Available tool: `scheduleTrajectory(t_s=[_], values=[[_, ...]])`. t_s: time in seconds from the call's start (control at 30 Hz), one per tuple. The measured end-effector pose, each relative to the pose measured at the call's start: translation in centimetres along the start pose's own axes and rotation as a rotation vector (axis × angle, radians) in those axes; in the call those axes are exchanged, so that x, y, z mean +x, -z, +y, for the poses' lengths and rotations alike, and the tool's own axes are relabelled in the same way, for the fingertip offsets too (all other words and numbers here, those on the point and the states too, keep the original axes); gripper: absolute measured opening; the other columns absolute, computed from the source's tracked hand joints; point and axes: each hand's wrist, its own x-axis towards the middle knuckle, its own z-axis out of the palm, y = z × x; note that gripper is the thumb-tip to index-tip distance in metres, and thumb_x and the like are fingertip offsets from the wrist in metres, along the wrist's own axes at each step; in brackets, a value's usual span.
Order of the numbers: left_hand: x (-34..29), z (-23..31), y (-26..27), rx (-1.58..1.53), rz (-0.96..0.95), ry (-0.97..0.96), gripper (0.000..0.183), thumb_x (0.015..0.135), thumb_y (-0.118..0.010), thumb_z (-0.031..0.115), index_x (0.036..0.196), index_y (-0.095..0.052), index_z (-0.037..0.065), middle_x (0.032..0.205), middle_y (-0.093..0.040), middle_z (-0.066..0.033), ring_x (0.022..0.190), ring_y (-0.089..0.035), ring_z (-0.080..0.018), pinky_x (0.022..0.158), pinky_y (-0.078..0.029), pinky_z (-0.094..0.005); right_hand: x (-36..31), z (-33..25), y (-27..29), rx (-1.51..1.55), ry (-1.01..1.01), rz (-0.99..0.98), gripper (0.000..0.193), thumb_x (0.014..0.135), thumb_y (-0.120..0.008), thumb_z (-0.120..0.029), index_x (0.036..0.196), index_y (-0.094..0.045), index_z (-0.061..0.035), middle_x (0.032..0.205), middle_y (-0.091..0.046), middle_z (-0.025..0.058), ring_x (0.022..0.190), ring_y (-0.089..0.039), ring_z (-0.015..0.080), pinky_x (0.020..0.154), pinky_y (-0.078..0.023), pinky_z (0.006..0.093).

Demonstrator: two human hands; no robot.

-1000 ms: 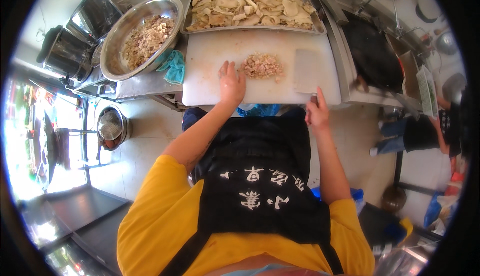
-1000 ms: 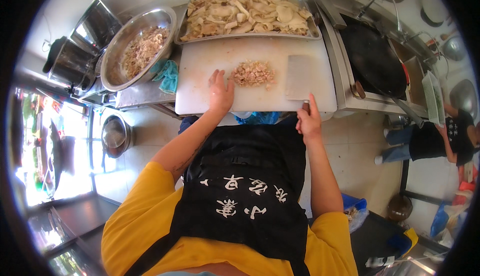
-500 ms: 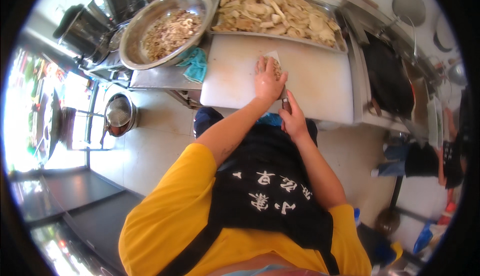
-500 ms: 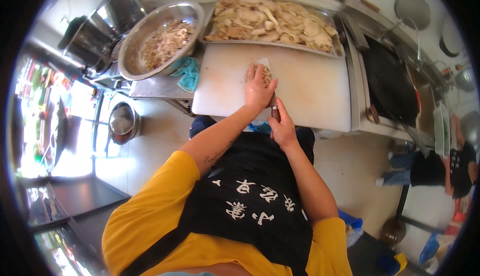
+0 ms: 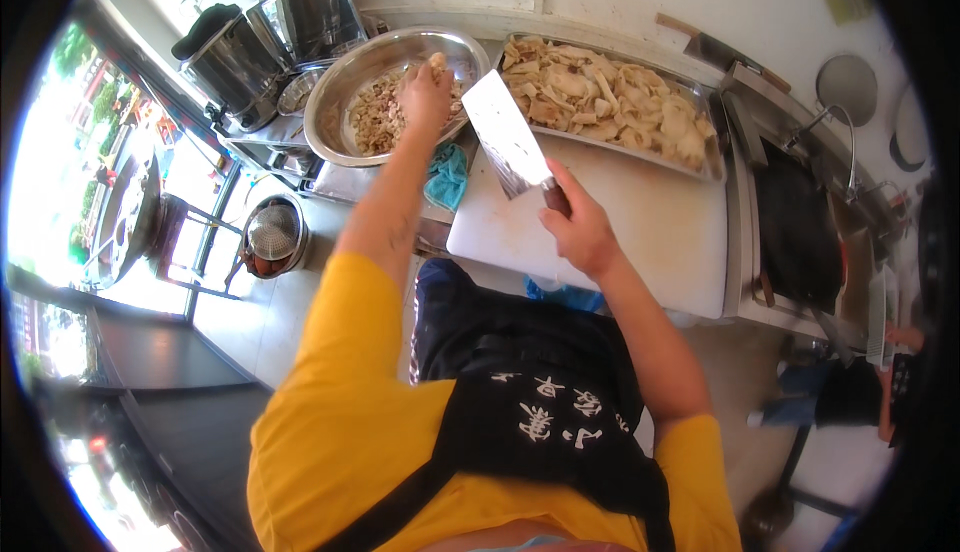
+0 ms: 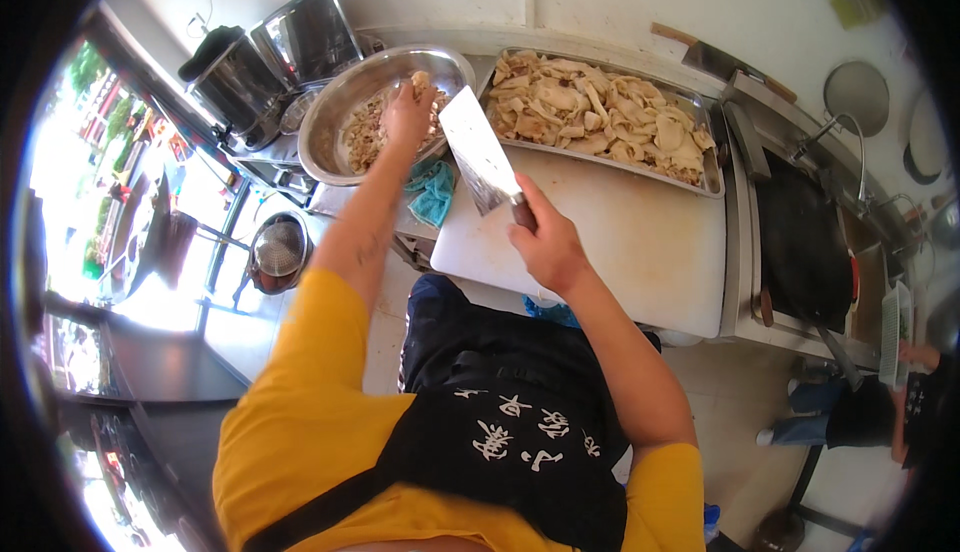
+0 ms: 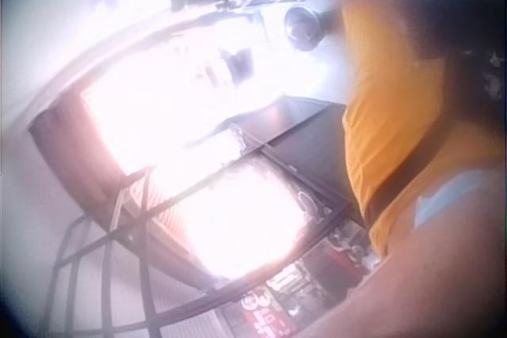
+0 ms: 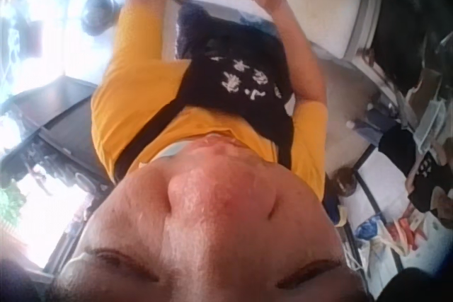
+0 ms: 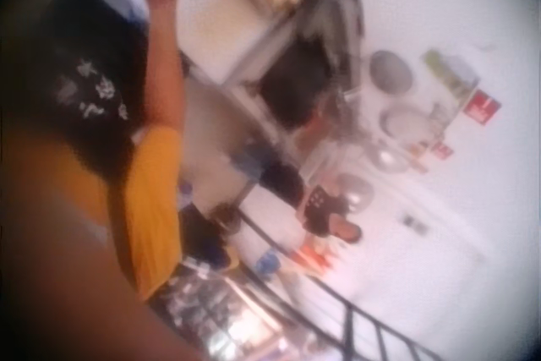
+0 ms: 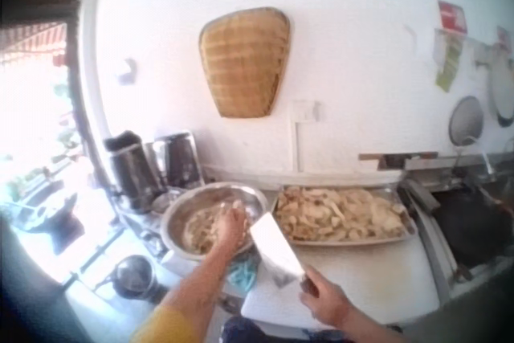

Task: The person uses a cleaver to chop cooked meat on a white cutting board. They repeatedly slice the meat into smaller pieces and transfer them into a metal bowl. The person occasionally adjusts the meat pieces on the board to continue chopping.

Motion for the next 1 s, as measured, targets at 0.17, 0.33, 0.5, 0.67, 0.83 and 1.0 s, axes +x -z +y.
scheduleTrajectory(t_s=[0.17, 0.33, 0.5, 0.67, 0.83, 1.0], values=[[1.3, -2.6, -0.4, 0.108, 0.274, -0.367, 0.024, 0.100, -0.068, 0.026, 0.102, -0.071, 0.003, 0.104, -0.071, -0.0215, 0.098, -0.065, -0.0446, 0.088, -0.050, -0.0558, -5.4, 6.5, 7.7, 0.044, -0.250, 0.101, 0.062, 0.095, -0.070, -0.009, 0.154, -0.051, -0.0064, 0.096, -0.066, 0.0079, 0.068, -0.061, 0.0136, 0.057, -0.049, 0.0293], [-7.6, 4.0, -5.6, -0.256, -0.056, -0.656, 0.014, 0.092, -0.072, 0.015, 0.084, -0.068, 0.005, 0.087, -0.068, -0.0187, 0.088, -0.064, -0.0426, 0.077, -0.050, -0.0553, -7.3, 13.4, 13.2, -0.560, 0.075, 0.377, 0.040, 0.092, -0.068, -0.008, 0.131, -0.068, -0.0040, 0.099, -0.069, 0.0132, 0.088, -0.068, 0.0257, 0.077, -0.056, 0.0398], [-16.7, 5.9, -10.8, -0.221, -0.371, -0.565, 0.015, 0.094, -0.070, 0.013, 0.107, -0.068, 0.005, 0.113, -0.067, -0.0179, 0.110, -0.061, -0.0435, 0.093, -0.051, -0.0569, -10.4, 15.6, 9.8, -0.860, 0.209, -0.055, 0.036, 0.089, -0.062, -0.006, 0.123, -0.075, -0.0068, 0.117, -0.074, 0.0183, 0.110, -0.068, 0.0414, 0.096, -0.055, 0.0495], [-18.9, 5.4, -12.1, -0.185, -0.448, -0.547, 0.027, 0.095, -0.070, 0.014, 0.120, -0.068, 0.003, 0.130, -0.062, -0.0193, 0.124, -0.055, -0.0443, 0.106, -0.047, -0.0529, -11.7, 29.2, 2.0, -0.837, -0.371, -0.431, 0.031, 0.093, -0.059, -0.016, 0.114, -0.081, -0.0128, 0.122, -0.076, 0.0192, 0.115, -0.071, 0.0404, 0.100, -0.056, 0.0482], [-19.2, 6.3, -11.6, -0.108, -0.483, -0.522, 0.033, 0.097, -0.071, 0.017, 0.125, -0.065, 0.002, 0.139, -0.059, -0.0217, 0.132, -0.052, -0.0453, 0.113, -0.044, -0.0533, -9.8, 42.2, -3.8, -0.624, -0.698, -0.912, 0.031, 0.099, -0.060, -0.024, 0.115, -0.079, -0.0069, 0.120, -0.076, 0.0222, 0.115, -0.071, 0.0386, 0.103, -0.054, 0.0454], [-19.1, 6.7, -11.4, -0.052, -0.543, -0.493, 0.038, 0.096, -0.072, 0.019, 0.129, -0.063, 0.001, 0.143, -0.056, -0.0230, 0.136, -0.050, -0.0465, 0.115, -0.043, -0.0554, -11.9, 42.0, -6.4, -0.412, -0.812, -0.641, 0.031, 0.100, -0.059, -0.024, 0.115, -0.079, -0.0060, 0.120, -0.076, 0.0231, 0.115, -0.071, 0.0387, 0.103, -0.054, 0.0457]])
